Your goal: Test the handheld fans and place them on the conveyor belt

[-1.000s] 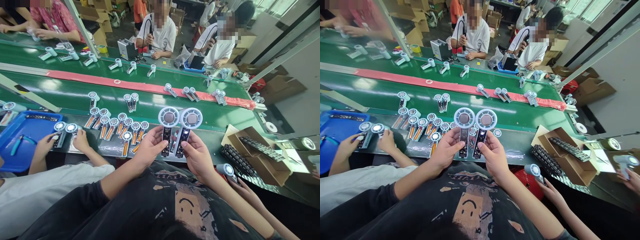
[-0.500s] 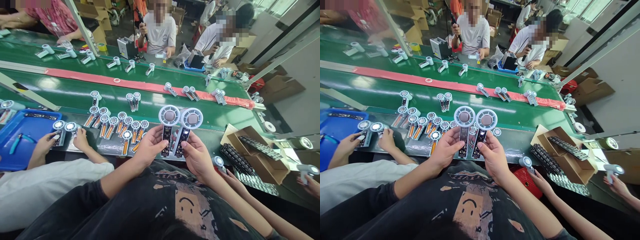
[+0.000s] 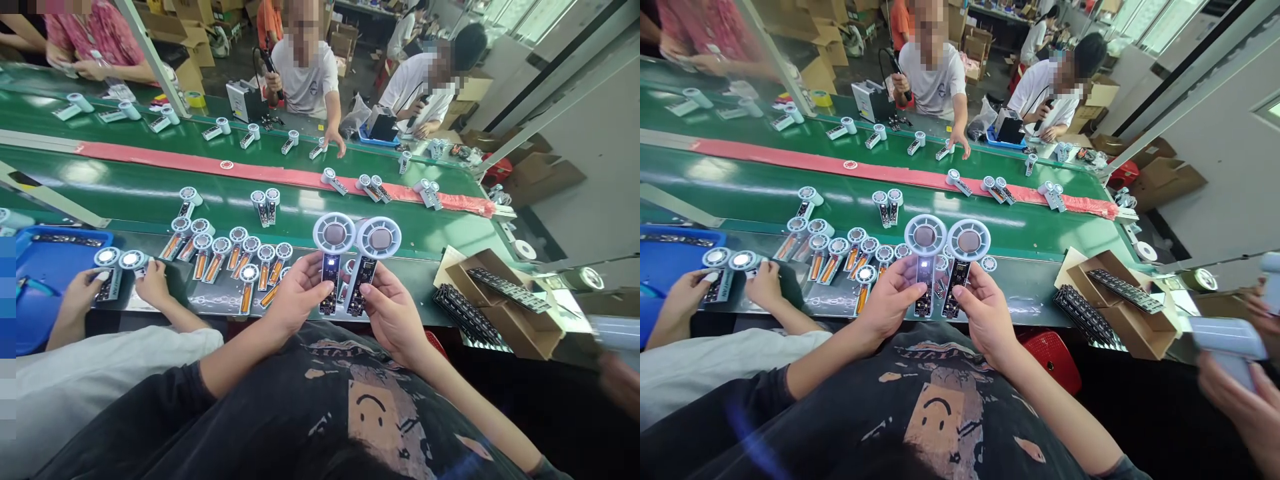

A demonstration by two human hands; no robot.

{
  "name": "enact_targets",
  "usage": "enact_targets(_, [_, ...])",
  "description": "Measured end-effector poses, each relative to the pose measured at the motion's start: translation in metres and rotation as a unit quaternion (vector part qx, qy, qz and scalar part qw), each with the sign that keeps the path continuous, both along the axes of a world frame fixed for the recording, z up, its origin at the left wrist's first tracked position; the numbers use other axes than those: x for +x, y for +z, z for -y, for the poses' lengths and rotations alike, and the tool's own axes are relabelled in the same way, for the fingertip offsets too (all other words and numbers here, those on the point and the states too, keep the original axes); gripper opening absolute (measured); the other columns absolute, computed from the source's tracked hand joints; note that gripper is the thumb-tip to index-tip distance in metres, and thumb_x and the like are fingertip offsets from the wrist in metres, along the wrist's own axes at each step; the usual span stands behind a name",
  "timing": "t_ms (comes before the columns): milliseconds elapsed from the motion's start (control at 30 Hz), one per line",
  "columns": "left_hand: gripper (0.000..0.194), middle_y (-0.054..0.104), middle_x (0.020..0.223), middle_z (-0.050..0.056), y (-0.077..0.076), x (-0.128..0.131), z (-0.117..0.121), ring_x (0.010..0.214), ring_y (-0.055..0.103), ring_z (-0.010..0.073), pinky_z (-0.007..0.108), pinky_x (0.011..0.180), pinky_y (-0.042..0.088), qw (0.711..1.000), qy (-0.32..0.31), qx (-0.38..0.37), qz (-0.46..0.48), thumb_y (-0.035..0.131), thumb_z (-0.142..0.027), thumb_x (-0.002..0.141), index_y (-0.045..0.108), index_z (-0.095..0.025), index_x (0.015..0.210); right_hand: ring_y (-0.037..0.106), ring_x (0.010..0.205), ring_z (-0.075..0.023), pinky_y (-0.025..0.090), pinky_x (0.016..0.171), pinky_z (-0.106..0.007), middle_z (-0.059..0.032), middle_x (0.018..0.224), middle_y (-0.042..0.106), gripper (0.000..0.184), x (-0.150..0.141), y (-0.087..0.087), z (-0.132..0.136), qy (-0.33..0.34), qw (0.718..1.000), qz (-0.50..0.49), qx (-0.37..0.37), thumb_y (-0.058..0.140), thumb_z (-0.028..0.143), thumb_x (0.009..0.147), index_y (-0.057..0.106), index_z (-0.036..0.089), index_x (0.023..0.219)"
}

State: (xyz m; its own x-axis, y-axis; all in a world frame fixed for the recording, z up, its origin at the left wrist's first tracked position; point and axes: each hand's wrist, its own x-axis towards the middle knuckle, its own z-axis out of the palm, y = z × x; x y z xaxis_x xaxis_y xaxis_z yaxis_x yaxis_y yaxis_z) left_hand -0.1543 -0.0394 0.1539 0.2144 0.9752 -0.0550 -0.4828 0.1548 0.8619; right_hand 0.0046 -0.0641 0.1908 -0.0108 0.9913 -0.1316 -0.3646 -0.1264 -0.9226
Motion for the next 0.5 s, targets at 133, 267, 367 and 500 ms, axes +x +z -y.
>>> enact_targets(133, [0.055, 0.066, 0.133, 0.016, -0.0007, -0.0006, 0.0007, 0.127, 0.061, 0.0294, 0.049, 0.113, 0.045, 1.0, 0.003, 0.001, -0.003, 0.079, -0.026, 0.074, 0.056, -0.018, 0.123, 0.066, 0.113, -0.0272, 0.049, 0.108, -0.049, -0.0036, 0.116, 0.074, 0.041, -0.0012, -0.0016, -0.0006, -0.004, 1.0, 0.008, -0.001, 0.088, 0.039, 0.071, 0.073, 0.029, 0.107])
enact_targets(267, [0.056, 0.067, 0.131, 0.015, 0.0003, -0.0015, 0.0016, 0.126, 0.061, 0.029, 0.049, 0.112, 0.046, 1.0, 0.008, -0.006, -0.003, 0.08, -0.027, 0.073, 0.057, -0.018, 0.123, 0.067, 0.111, -0.0255, 0.051, 0.107, -0.048, -0.0027, 0.114, 0.074, 0.039, -0.002, -0.0064, -0.0009, -0.005, 1.0, -0.008, -0.002, 0.087, 0.037, 0.072, 0.073, 0.03, 0.107])
enact_targets(367, [0.056, 0.067, 0.13, 0.015, 0.0016, -0.0028, 0.0017, 0.124, 0.063, 0.0284, 0.048, 0.111, 0.047, 1.0, 0.013, -0.012, -0.003, 0.08, -0.026, 0.072, 0.057, -0.018, 0.122, 0.068, 0.108, -0.0255, 0.053, 0.103, -0.047, -0.0029, 0.114, 0.074, 0.04, -0.0021, -0.0096, -0.0017, -0.003, 1.0, -0.015, -0.016, 0.088, 0.035, 0.072, 0.072, 0.029, 0.108])
enact_targets(500, [0.057, 0.068, 0.128, 0.014, 0.0028, -0.0045, 0.0016, 0.123, 0.063, 0.0277, 0.047, 0.111, 0.048, 1.0, 0.016, -0.02, 0.0, 0.081, -0.026, 0.071, 0.057, -0.018, 0.122, 0.067, 0.112, -0.0252, 0.052, 0.105, -0.046, -0.0027, 0.118, 0.073, 0.045, -0.0047, -0.0085, -0.002, -0.007, 1.0, -0.023, -0.02, 0.09, 0.035, 0.07, 0.072, 0.03, 0.11])
